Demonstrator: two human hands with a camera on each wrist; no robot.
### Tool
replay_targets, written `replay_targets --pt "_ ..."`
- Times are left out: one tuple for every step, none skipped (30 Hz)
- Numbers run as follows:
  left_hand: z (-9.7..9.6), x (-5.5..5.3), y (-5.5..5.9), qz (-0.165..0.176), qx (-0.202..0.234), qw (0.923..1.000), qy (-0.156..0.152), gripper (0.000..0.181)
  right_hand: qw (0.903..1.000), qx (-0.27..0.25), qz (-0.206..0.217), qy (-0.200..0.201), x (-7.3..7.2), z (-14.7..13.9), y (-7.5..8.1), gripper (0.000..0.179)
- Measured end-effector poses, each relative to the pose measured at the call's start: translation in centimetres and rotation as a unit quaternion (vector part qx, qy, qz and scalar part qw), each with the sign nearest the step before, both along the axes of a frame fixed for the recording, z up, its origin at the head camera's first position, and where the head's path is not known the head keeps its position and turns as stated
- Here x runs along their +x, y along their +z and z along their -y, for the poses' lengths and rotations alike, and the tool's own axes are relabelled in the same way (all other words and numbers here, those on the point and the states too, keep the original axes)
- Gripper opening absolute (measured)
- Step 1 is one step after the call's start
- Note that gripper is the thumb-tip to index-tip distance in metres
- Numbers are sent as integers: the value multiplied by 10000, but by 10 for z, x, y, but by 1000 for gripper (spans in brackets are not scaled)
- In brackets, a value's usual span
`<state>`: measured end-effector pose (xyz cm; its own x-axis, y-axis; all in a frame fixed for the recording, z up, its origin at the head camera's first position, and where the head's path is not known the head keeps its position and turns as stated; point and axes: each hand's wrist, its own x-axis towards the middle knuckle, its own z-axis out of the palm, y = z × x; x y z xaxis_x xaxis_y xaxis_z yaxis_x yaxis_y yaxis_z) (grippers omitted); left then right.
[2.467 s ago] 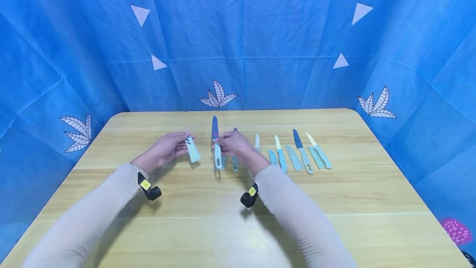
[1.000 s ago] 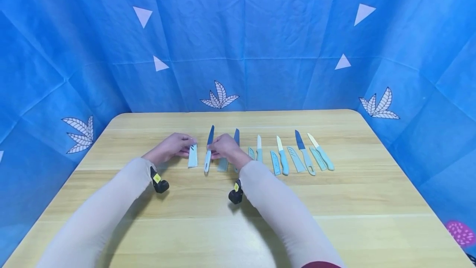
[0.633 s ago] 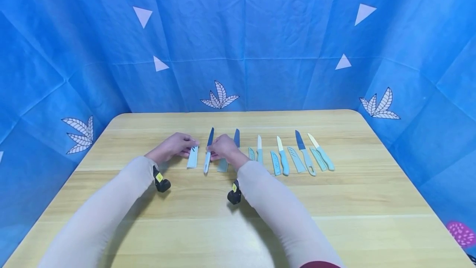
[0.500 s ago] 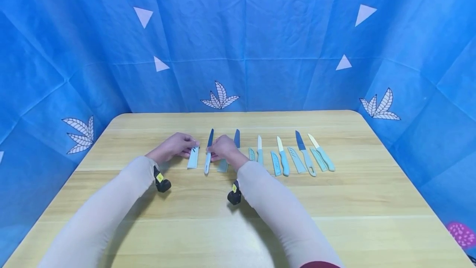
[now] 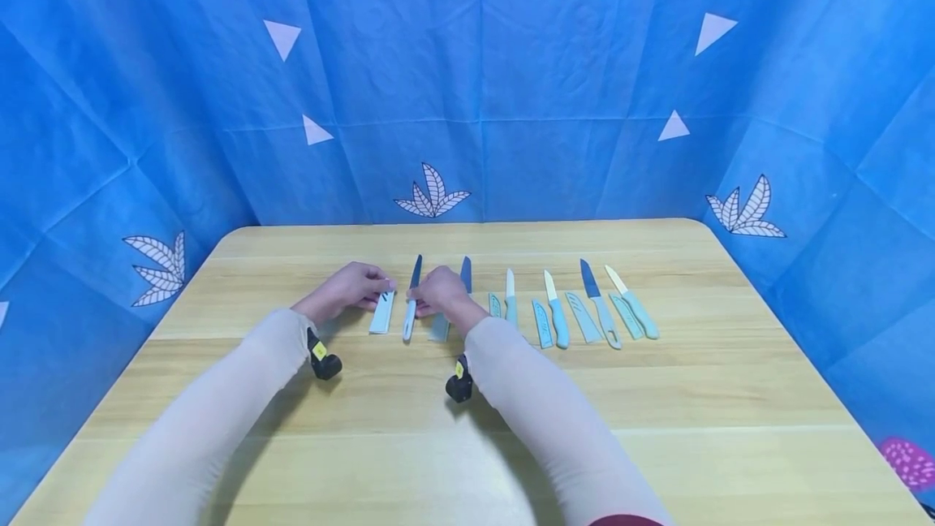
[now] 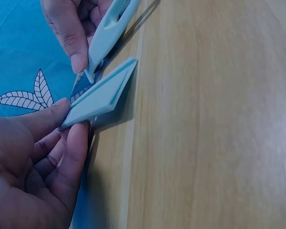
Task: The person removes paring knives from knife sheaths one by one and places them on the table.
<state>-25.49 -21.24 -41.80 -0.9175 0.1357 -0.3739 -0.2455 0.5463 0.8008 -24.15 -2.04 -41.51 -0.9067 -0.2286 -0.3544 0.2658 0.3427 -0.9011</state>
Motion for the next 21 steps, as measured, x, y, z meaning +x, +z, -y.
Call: replay_targets --pt "0 0 0 4 25 10000 14 24 10000 56 6 -13 0 0 0 10" --pt "-1 0 0 8 50 10000 22 24 9999 116 11 -22 -1 0 0 10" --pt "-1 0 0 8 70 10000 37 25 9998 173 21 -31 -2 0 0 11" --pt "-1 0 0 4 86 10000 46 25 9997 219 31 -36 -2 0 0 11" --pt "-1 0 0 8 106 9999 59 25 9997 256 40 -35 -3 0 0 11" --pt "-1 0 0 21 118 9999 83 25 9996 287 50 -34 -3 0 0 11" --pt "-2 0 0 24 127 9999 92 25 9995 311 64 -33 -4 0 0 11" --pt "-2 1 -1 24 130 9999 89 26 9994 323 76 -23 -5 0 0 11" --pt "-2 1 0 12 116 9999 78 26 9994 332 80 -9 -5 0 0 11" --pt "-2 1 0 -9 98 9999 63 26 9994 342 76 4 -5 0 1 10" --pt "-2 1 0 -35 71 10000 54 27 9993 362 64 21 -6 0 1 10" --pt "-2 1 0 -69 35 10000 47 26 9992 382 54 35 -6 0 1 10" --pt "-2 1 0 -115 -16 9999 30 26 9991 413 38 52 -6 0 1 11" --pt "-2 1 1 -165 -65 9998 14 25 9990 452 18 74 -6 1 1 11" --pt "-2 1 1 -215 -110 9997 -7 24 9986 525 -15 85 -6 1 2 11" --pt "-3 1 0 -257 -134 9996 -22 23 9981 614 -44 95 -7 1 2 12" --pt "-3 1 0 -303 -156 9994 -52 22 9972 731 -89 109 -7 1 2 12" --pt "-2 1 -1 -348 -180 9992 -74 21 9963 840 -125 120 -7 1 3 12" --pt "-3 2 -1 -389 -189 9990 -90 20 9951 968 -169 139 -7 1 3 13" --pt "-3 2 -2 -421 -190 9989 -112 20 9936 1095 -210 155 -8 2 3 13" --pt "-3 2 -2 -443 -195 9987 -145 19 9919 1228 -264 179 -8 2 4 13"
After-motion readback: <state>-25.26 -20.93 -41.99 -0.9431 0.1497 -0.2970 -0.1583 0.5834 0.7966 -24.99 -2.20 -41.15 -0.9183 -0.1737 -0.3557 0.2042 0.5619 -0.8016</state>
